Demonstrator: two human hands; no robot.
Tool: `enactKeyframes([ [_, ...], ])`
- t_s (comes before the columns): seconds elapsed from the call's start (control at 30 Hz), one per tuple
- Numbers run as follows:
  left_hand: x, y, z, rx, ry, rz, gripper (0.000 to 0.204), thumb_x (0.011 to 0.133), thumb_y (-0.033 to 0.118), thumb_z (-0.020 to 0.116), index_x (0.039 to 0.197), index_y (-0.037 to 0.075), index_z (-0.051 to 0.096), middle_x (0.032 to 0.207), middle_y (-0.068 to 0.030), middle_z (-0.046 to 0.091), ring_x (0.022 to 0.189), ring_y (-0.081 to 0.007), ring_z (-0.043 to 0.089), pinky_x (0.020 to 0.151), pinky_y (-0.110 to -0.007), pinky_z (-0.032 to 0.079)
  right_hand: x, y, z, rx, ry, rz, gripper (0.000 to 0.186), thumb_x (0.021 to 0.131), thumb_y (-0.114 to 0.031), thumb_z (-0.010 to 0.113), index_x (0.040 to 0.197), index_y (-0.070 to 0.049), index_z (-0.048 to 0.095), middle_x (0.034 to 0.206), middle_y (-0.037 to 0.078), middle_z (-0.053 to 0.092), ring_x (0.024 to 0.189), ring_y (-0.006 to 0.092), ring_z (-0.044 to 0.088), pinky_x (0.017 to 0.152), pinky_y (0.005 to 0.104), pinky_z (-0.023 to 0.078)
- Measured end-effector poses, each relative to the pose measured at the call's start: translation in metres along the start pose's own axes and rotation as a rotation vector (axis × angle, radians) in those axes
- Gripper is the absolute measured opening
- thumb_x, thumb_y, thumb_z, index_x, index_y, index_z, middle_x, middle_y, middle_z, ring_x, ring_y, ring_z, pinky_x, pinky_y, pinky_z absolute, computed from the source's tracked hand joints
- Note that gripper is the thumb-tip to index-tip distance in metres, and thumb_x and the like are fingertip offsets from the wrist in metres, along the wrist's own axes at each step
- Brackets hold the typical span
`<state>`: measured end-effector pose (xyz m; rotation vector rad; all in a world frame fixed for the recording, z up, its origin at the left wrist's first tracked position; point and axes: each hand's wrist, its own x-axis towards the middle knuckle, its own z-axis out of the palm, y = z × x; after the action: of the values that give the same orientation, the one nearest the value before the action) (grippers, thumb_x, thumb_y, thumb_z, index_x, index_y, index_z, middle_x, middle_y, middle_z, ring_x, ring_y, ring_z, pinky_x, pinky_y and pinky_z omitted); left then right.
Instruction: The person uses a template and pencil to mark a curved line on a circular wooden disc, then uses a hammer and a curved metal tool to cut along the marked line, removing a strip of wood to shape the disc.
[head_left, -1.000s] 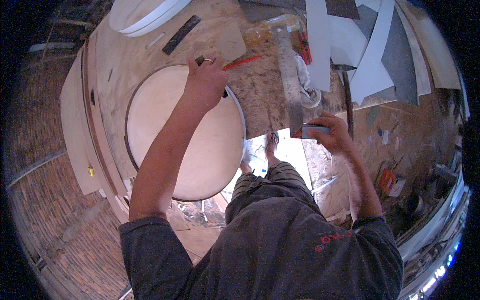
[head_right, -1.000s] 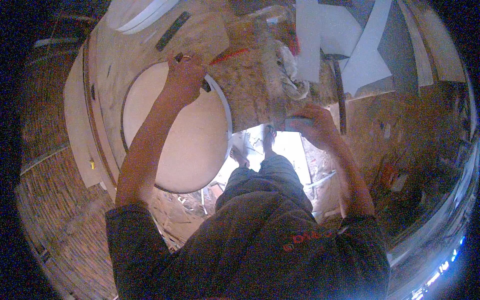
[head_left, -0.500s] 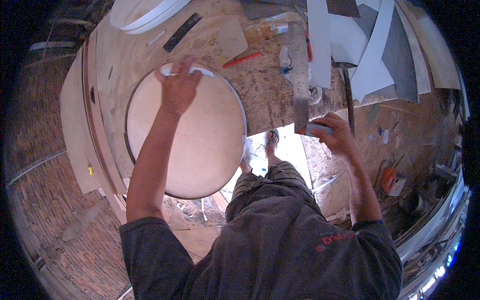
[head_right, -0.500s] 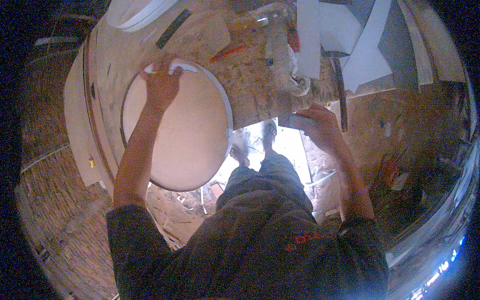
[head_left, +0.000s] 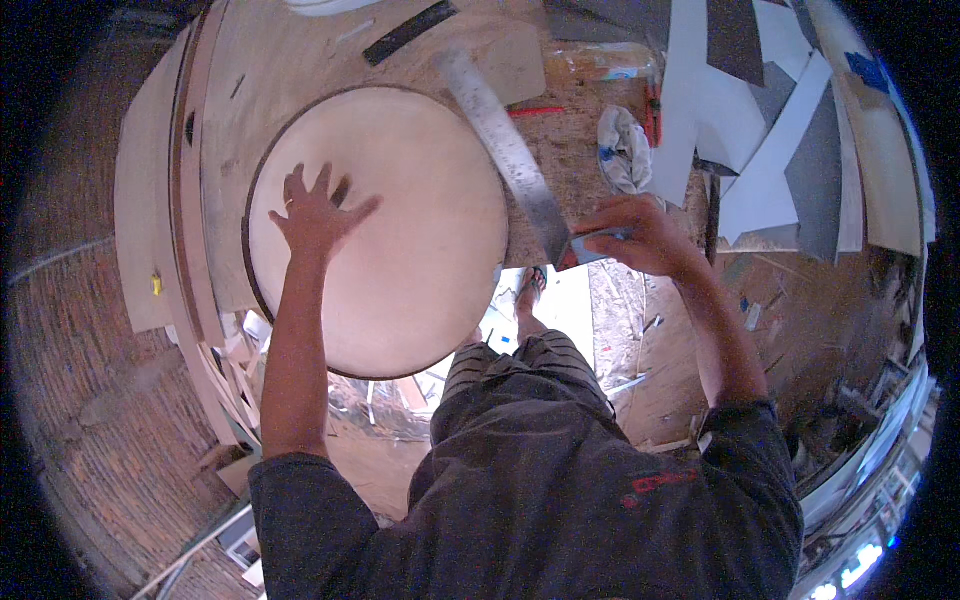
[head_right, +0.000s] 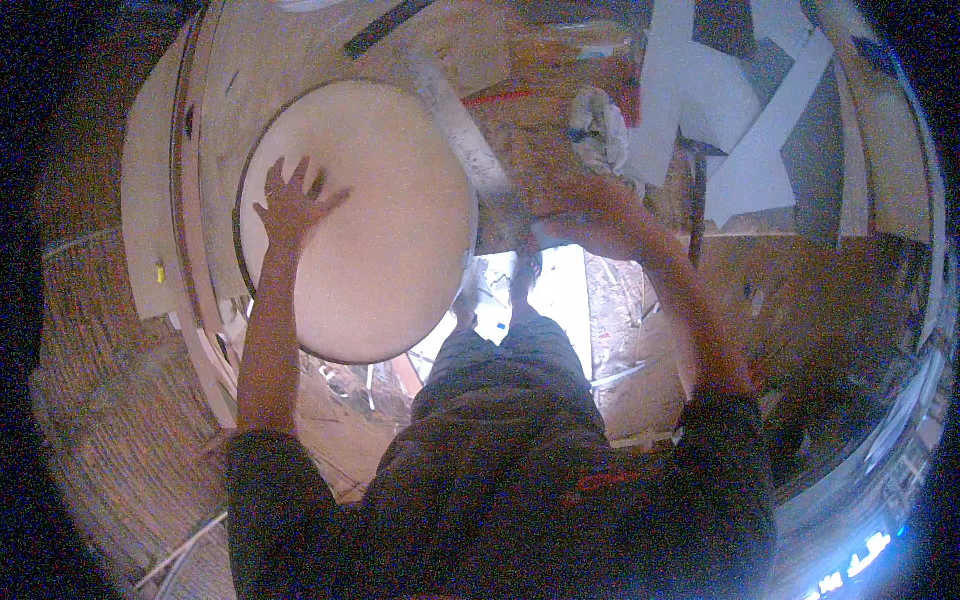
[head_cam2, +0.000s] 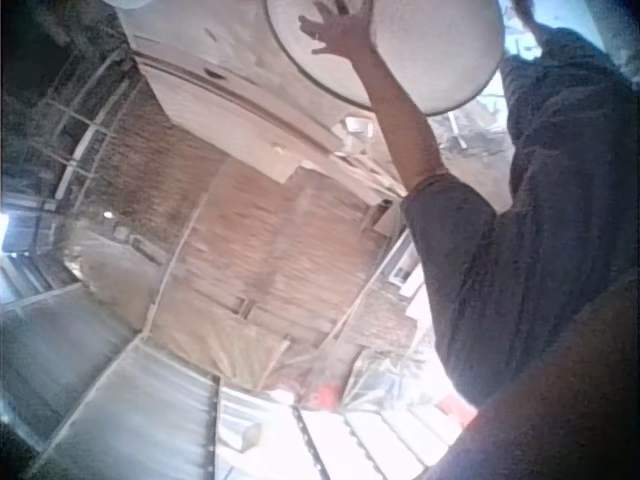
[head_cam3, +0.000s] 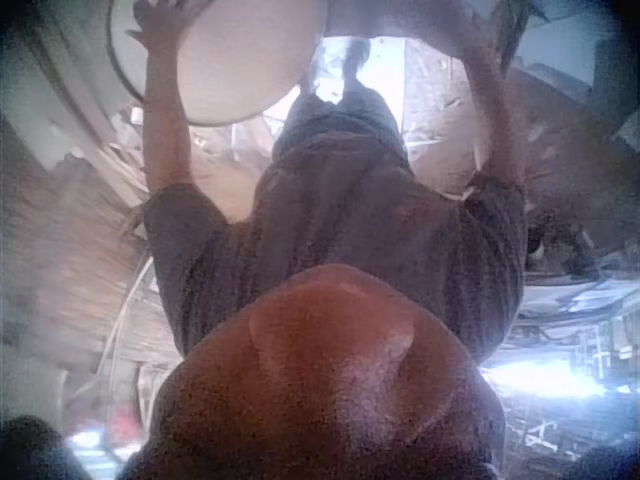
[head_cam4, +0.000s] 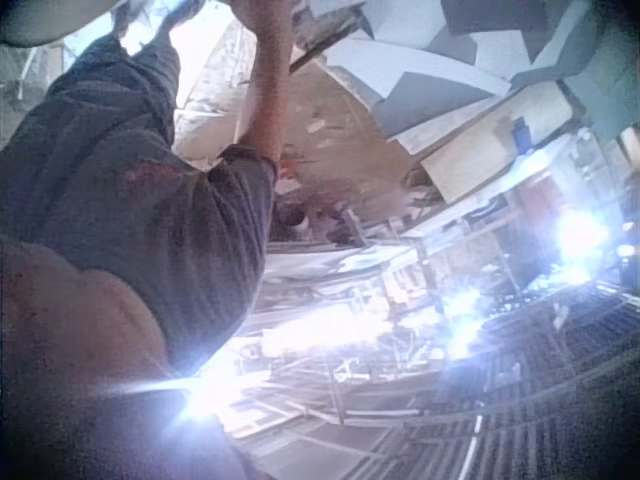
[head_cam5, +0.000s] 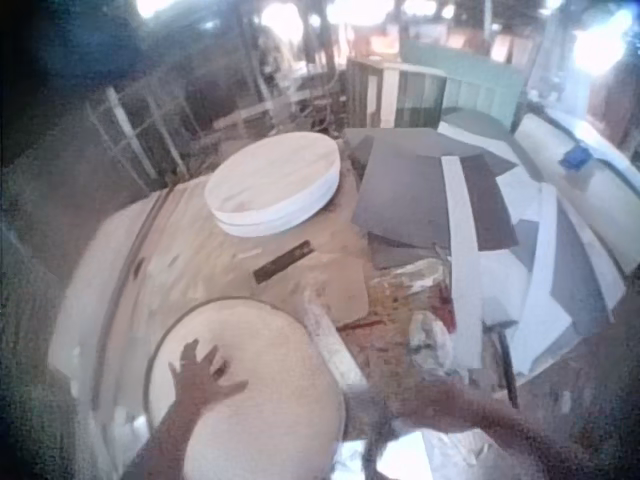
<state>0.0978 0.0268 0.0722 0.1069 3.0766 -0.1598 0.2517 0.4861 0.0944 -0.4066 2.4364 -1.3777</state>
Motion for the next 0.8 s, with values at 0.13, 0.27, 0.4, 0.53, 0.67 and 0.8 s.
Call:
enactKeyframes([
  [0.13,-0.002,0.006,-0.008,0.012,-0.363,0.037,0.156,0.043,0.077,0.096,0.172,0.028,0.023,0.181,-0.0146,0.007,0.16,-0.0537,0.017,0.117,-0.079,0.031,0.028,0.03,0.023,0.049,-0.033,-0.078,0.02,0.088,-0.017,0.086,0.105,-0.007,0.085,0.087,0.011,0.075,0.078,0.0247,0.071,0.074,0.0381,0.055],
  [0.27,-0.005,-0.023,0.039,-0.053,-0.317,0.117,0.168,0.036,0.078,0.097,0.174,0.03,0.013,0.181,-0.0143,0.006,0.159,-0.0591,0.013,0.114,-0.079,0.036,0.021,0.02,0.026,0.018,-0.127,0.082,0.018,0.088,-0.018,0.087,0.101,-0.006,0.084,0.089,0.011,0.077,0.081,0.0245,0.073,0.076,0.0374,0.056],
  [0.4,-0.005,-0.02,0.044,-0.037,-0.302,0.119,0.169,0.035,0.078,0.097,0.174,0.031,0.012,0.181,-0.0148,0.006,0.159,-0.0592,0.013,0.114,-0.078,0.038,0.013,0.027,0.047,0.046,-0.06,0.159,0.017,0.09,-0.016,0.085,0.1,-0.003,0.083,0.092,0.01,0.078,0.085,0.0235,0.074,0.078,0.0368,0.057],
  [0.53,-0.005,-0.022,0.035,-0.077,-0.295,0.117,0.17,0.035,0.078,0.097,0.174,0.03,0.012,0.181,-0.0157,0.007,0.158,-0.0598,0.013,0.116,-0.077,0.038,0.023,0.033,0.062,0.189,-0.036,0.171,0.016,0.092,-0.016,0.084,0.101,-0.003,0.082,0.092,0.011,0.079,0.086,0.0227,0.075,0.078,0.037,0.057],
  [0.67,-0.005,-0.029,0.038,-0.059,-0.282,0.138,0.169,0.035,0.078,0.097,0.173,0.028,0.014,0.18,-0.0178,0.009,0.158,-0.0611,0.014,0.117,-0.076,0.036,0.028,0.024,0.049,0.197,-0.144,0.236,0.017,0.092,-0.018,0.085,0.1,-0.003,0.083,0.091,0.011,0.08,0.085,0.022,0.076,0.079,0.0371,0.057],
  [0.8,-0.003,-0.029,0.037,-0.069,-0.263,0.161,0.168,0.036,0.078,0.097,0.173,0.025,0.016,0.179,-0.0196,0.01,0.157,-0.0618,0.015,0.119,-0.073,0.036,0.029,0.02,0.058,0.238,-0.1,0.283,0.017,0.091,-0.018,0.085,0.099,-0.003,0.083,0.088,0.01,0.079,0.084,0.0218,0.075,0.08,0.0373,0.057],
])
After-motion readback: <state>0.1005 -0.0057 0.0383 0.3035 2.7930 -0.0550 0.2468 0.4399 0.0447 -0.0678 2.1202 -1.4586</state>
